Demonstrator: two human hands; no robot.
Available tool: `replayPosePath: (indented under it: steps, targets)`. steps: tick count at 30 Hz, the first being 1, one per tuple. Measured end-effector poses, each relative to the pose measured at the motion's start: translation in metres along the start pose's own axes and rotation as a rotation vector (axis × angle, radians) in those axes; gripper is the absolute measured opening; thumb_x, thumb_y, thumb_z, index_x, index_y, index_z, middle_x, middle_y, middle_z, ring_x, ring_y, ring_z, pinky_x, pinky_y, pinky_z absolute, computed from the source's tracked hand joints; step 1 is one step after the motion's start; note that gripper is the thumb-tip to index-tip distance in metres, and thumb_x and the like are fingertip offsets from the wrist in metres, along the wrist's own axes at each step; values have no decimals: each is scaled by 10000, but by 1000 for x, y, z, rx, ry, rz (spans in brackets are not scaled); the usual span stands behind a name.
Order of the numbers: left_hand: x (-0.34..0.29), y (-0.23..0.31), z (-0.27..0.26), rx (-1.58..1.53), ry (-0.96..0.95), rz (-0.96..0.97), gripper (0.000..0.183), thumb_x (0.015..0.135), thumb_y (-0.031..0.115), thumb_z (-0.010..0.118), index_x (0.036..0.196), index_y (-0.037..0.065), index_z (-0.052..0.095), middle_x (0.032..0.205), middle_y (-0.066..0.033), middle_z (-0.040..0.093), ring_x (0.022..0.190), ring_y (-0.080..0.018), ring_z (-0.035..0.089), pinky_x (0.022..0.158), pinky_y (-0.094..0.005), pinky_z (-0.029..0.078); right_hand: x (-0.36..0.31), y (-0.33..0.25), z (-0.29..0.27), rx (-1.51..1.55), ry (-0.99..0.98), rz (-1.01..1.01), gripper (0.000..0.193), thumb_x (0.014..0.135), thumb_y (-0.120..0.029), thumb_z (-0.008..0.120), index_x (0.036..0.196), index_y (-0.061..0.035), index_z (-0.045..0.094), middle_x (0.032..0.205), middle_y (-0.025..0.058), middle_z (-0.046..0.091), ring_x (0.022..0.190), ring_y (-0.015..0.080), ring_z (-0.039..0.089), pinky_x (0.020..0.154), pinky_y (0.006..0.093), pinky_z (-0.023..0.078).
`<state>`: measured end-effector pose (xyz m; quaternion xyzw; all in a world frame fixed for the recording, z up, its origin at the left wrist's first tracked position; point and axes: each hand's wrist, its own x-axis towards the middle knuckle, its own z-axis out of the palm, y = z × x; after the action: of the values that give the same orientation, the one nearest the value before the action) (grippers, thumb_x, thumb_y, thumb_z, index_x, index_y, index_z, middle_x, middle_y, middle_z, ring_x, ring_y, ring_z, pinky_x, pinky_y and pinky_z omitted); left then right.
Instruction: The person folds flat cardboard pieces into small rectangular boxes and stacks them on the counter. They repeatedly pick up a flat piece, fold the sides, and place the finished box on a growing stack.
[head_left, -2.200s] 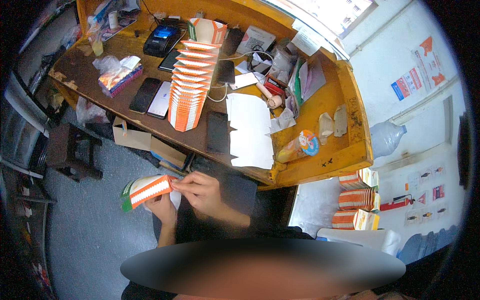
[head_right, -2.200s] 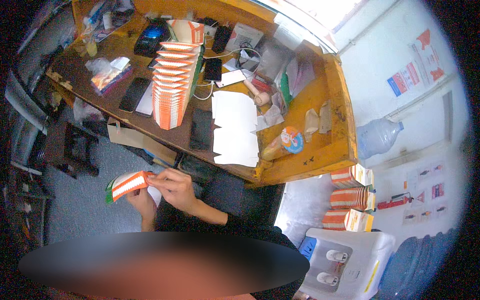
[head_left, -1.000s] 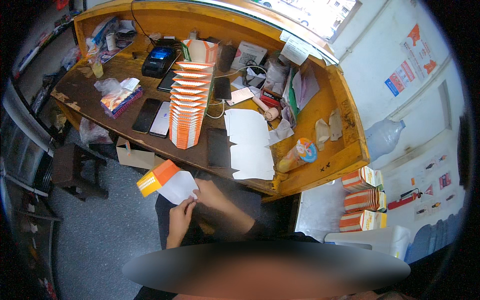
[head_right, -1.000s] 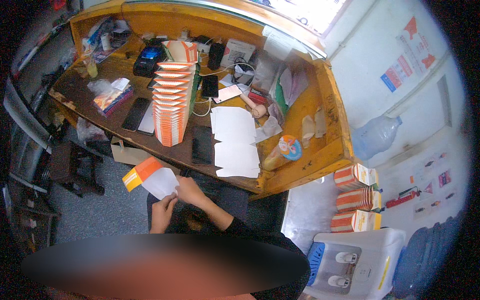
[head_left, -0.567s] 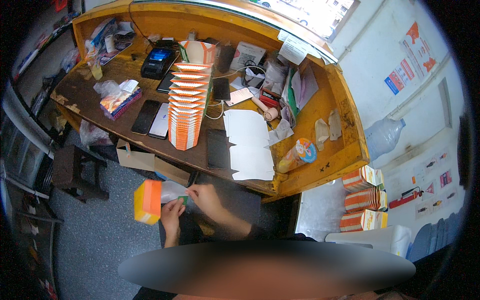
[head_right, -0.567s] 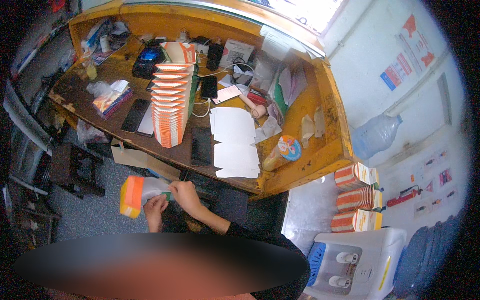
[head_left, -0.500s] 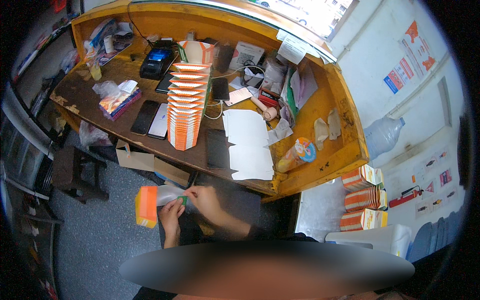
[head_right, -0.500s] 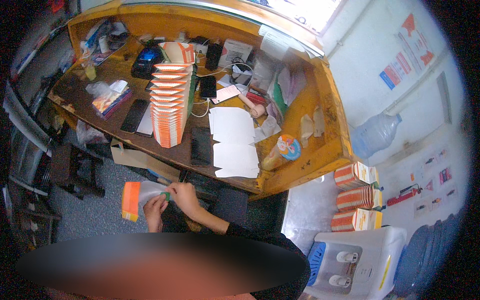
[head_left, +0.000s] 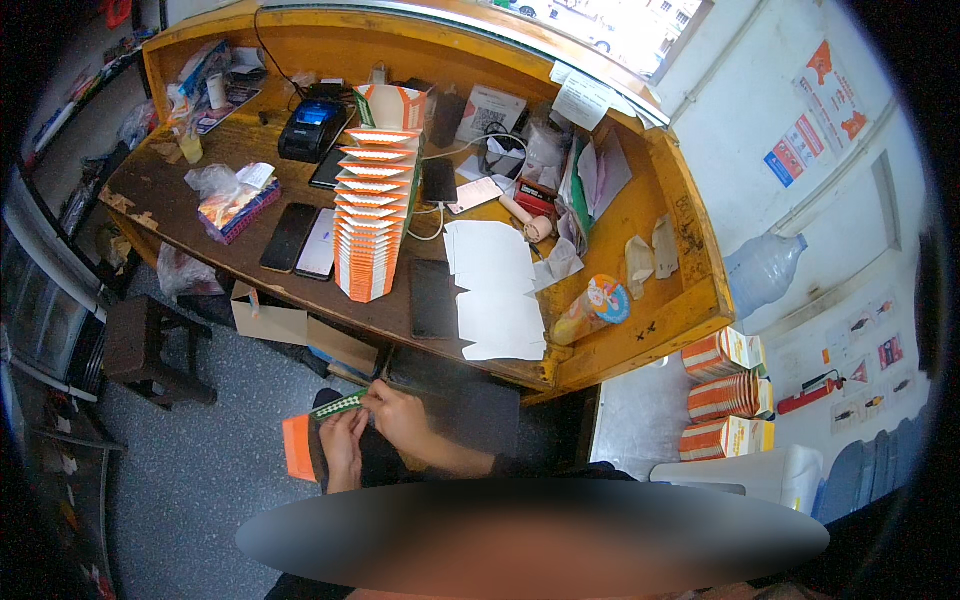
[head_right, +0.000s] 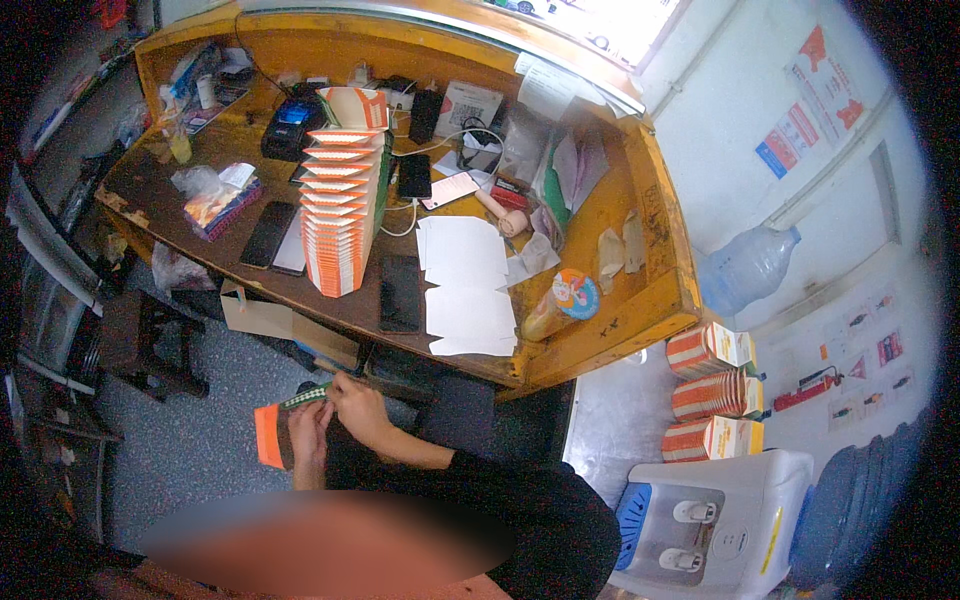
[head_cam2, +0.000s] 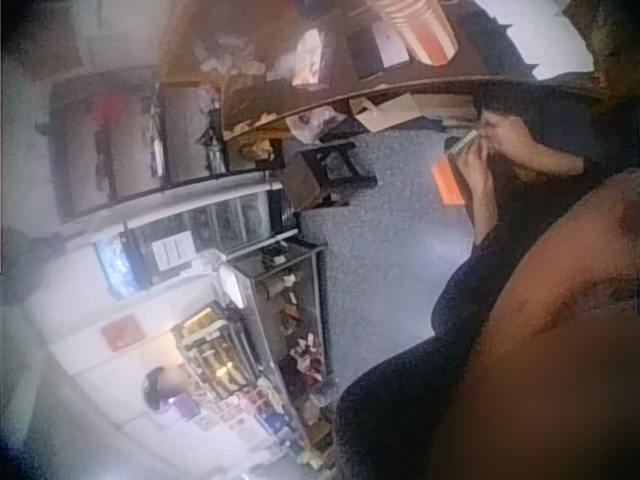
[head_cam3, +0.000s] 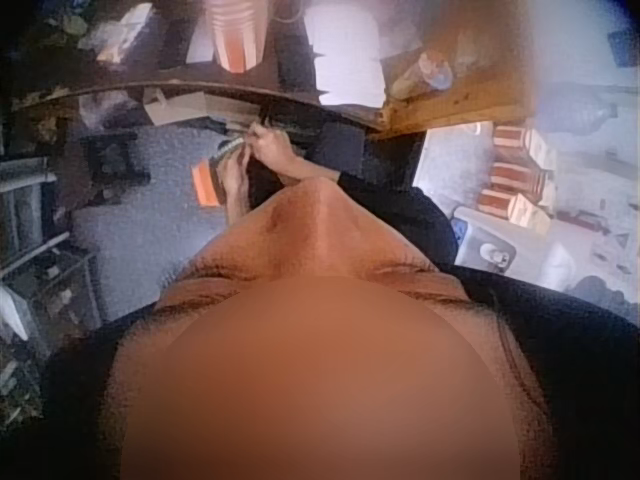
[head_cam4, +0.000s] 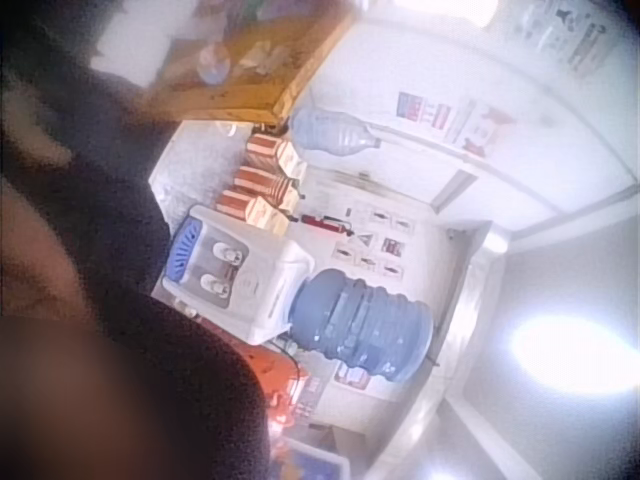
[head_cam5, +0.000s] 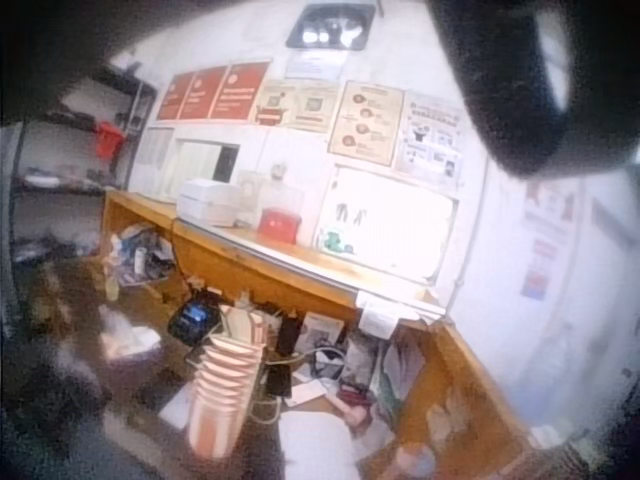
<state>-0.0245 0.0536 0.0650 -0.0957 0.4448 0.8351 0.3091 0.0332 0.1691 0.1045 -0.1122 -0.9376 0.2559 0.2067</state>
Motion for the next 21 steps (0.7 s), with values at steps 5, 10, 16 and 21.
replayPosePath:
  steps: [5,10,16,21]
  targets:
    - [-4,2,1,14,34,-4,115,885,-23,568,984,-11,626,1001,-96,656,947,-192,642,876,-315,544,-8,5,-1,-37,-31,-135,131,791,-87,582,886,-18,641,965,105,591,792,281,664,588,397,555]
    - [-6,-2,0,-4,59,42,161,889,-28,572,1047,-15,601,1050,-98,640,974,-194,636,879,-313,548,-11,10,-1,-122,-66,-260,215,784,-100,588,953,30,619,1048,145,582,821,282,661,584,376,563]
    - [-5,-1,0,65,37,29,226,898,-15,581,1123,-34,565,1094,-108,620,1003,-206,630,885,-316,548,-10,17,4,-126,-64,-293,244,778,-93,591,978,45,612,1071,164,579,808,270,663,573,365,570]
    - [-5,-6,3,3,25,94,155,909,-5,577,1054,-50,610,1035,-107,636,955,-190,635,862,-287,550,-10,16,10,-143,-68,-264,219,777,-84,591,947,50,616,1047,176,577,735,284,664,565,369,568]
